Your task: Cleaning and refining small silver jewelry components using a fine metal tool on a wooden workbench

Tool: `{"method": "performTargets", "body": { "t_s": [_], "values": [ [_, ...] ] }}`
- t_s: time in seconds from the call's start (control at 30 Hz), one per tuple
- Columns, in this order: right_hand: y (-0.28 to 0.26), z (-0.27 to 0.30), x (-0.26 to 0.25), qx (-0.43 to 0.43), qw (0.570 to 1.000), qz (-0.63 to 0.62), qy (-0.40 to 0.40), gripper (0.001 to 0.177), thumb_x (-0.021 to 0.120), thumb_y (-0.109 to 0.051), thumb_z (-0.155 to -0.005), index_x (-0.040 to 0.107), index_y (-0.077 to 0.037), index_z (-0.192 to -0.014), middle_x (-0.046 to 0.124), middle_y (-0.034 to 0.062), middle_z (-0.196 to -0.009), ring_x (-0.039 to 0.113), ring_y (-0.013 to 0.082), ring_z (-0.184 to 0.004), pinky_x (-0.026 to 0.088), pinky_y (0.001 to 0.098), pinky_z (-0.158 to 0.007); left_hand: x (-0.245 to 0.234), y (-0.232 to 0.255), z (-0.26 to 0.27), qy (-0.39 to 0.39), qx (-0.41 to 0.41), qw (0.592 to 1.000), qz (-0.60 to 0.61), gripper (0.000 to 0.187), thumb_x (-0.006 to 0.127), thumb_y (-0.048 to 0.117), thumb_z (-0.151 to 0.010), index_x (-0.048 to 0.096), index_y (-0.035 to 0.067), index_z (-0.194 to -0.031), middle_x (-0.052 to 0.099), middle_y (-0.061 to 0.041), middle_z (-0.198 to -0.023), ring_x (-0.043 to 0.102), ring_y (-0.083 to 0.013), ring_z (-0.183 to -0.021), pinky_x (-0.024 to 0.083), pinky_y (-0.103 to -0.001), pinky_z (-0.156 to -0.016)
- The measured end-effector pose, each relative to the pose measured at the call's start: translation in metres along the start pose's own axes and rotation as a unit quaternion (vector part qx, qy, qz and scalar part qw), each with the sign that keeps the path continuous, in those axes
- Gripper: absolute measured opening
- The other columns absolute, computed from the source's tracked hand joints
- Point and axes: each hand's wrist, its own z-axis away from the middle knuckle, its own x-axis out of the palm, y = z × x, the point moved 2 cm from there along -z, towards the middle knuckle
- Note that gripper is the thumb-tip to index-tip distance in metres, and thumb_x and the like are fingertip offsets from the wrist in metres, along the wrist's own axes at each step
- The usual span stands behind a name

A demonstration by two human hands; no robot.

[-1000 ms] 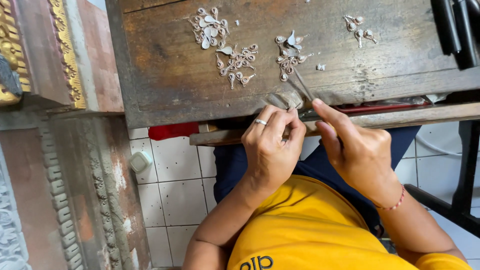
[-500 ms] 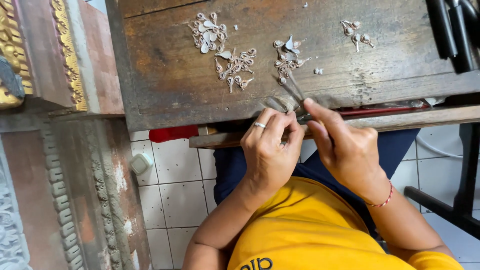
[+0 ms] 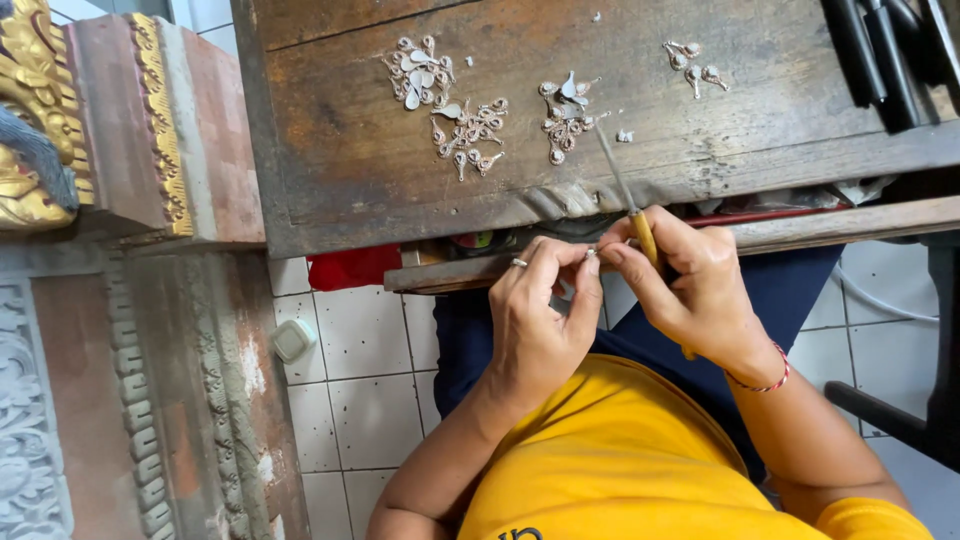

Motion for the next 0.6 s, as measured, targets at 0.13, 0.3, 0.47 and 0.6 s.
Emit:
{"method": "performTargets", "body": {
  "t_s": [0.13, 0.3, 0.47, 0.6],
  "values": [
    [-0.008, -0.006, -0.001, -0.028, 0.999, 0.041, -0.006, 0.008, 0.072, -0.012, -0.096, 0.073, -0.004, -0.097, 0.052, 0.003, -0.045, 0.053, 0.0212, -0.036, 0.041, 0.0253, -0.044, 0.002, -0.01, -0.001, -0.008, 0.011, 0.999, -0.031, 0.011, 0.062, 0.009, -0.099, 0.065, 0.004, -0.091, 0.062, -0.009, -0.074, 0.068, -0.0317, -0.066, 0.055, -0.036, -0.057],
    [-0.003, 0.02, -0.011, -0.056, 0.989, 0.135, 0.025, 0.039, 0.061, -0.012, -0.101, 0.06, 0.002, -0.137, 0.049, 0.0005, -0.049, 0.045, 0.0186, -0.035, 0.041, 0.0235, -0.044, 0.014, -0.024, -0.003, 0.035, 0.055, 0.983, -0.172, 0.01, 0.059, 0.011, -0.1, 0.064, 0.008, -0.091, 0.055, -0.004, -0.07, 0.065, -0.027, -0.062, 0.054, -0.034, -0.057],
    [-0.011, 0.035, -0.004, -0.042, 0.99, 0.131, -0.016, 0.034, 0.065, -0.005, -0.094, 0.069, -0.003, -0.127, 0.048, 0.0001, -0.044, 0.054, 0.0237, -0.033, 0.047, 0.0293, -0.04, 0.021, -0.034, 0.001, 0.036, 0.072, 0.978, -0.194, 0.011, 0.06, 0.008, -0.098, 0.061, 0.007, -0.087, 0.054, -0.007, -0.069, 0.065, -0.0298, -0.062, 0.054, -0.035, -0.057],
    [-0.016, 0.04, -0.006, -0.022, 0.989, 0.141, -0.035, 0.037, 0.065, -0.003, -0.092, 0.07, -0.005, -0.128, 0.051, 0.0034, -0.043, 0.057, 0.027, -0.034, 0.05, 0.0353, -0.039, 0.023, -0.034, 0.0, 0.036, 0.085, 0.972, -0.215, 0.012, 0.061, 0.008, -0.097, 0.06, 0.008, -0.084, 0.053, -0.006, -0.068, 0.065, -0.0274, -0.061, 0.054, -0.033, -0.056]
  ]
}}
